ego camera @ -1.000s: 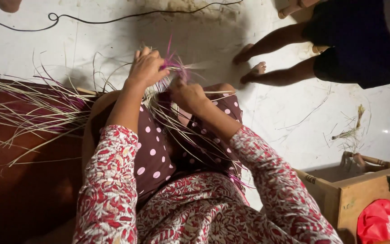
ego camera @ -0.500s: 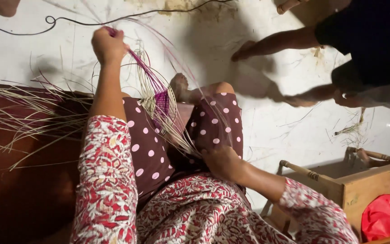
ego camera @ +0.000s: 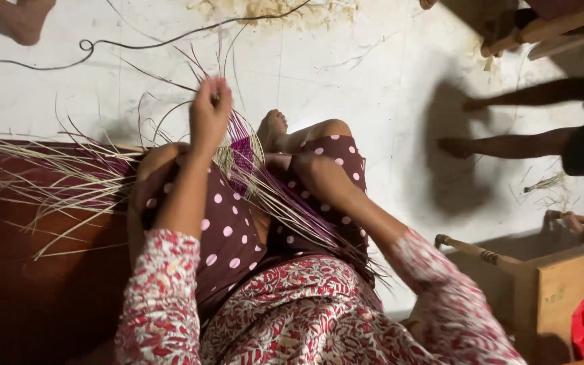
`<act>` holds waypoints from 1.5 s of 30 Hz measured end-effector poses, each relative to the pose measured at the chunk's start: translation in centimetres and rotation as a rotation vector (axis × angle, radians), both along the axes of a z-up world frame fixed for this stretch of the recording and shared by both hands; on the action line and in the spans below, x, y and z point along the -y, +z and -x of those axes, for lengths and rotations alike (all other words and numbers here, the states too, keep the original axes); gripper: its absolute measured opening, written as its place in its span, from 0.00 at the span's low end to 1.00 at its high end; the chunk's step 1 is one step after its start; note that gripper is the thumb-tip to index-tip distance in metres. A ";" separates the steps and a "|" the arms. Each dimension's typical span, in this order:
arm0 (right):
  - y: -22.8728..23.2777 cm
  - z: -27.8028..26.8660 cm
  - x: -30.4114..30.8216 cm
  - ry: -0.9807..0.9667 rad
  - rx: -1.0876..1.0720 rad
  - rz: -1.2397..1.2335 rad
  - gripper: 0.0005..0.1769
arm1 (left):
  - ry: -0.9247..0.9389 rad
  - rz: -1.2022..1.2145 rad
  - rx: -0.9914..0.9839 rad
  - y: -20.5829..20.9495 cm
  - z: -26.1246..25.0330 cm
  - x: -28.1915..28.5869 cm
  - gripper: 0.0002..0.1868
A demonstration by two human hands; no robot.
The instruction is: Weaving thin colored fibers together to create a patterned mat or basket.
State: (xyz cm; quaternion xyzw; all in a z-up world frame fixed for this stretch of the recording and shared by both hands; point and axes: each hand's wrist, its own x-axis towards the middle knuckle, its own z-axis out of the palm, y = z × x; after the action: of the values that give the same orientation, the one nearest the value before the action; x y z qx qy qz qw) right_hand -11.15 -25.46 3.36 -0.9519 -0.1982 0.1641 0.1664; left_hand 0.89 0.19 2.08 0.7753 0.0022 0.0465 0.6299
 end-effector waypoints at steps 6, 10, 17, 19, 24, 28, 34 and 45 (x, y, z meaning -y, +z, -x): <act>-5.3 -6.9 -4.4 -0.421 -0.224 -0.372 0.11 | -0.462 -0.119 -0.246 5.1 4.7 -0.7 0.13; -6.4 -7.3 -7.0 -0.596 -0.342 -0.549 0.14 | -0.624 -0.421 -0.374 4.2 5.6 -0.6 0.16; -11.5 -7.8 -8.0 -0.707 -0.268 -0.572 0.09 | -0.589 -0.447 -0.347 0.8 4.6 -0.1 0.15; -12.5 -7.6 -8.6 -0.765 -0.329 -0.549 0.08 | -0.600 -0.471 -0.331 1.3 4.7 -0.4 0.14; -12.0 -7.8 -9.0 -0.816 -0.388 -0.471 0.07 | -0.557 -0.395 -0.389 3.8 4.9 -0.6 0.13; -12.6 -7.8 -8.7 -0.840 -0.420 -0.495 0.09 | -0.538 -0.446 0.060 -1.4 2.8 -0.7 0.08; -10.7 -6.5 -8.5 -0.915 -0.535 -0.882 0.10 | -0.816 -0.785 0.106 -0.5 -0.6 1.6 0.12; -10.2 -6.7 -9.4 -1.082 -0.706 -1.242 0.11 | -1.088 -1.236 -0.226 1.4 -6.7 1.2 0.16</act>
State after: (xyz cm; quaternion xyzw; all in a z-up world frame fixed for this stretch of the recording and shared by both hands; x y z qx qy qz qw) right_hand -4.45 -16.10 -6.89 -0.5474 0.2873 0.2096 0.7575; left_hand 7.57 -0.99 3.52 0.8744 -0.3355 -0.3499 0.0210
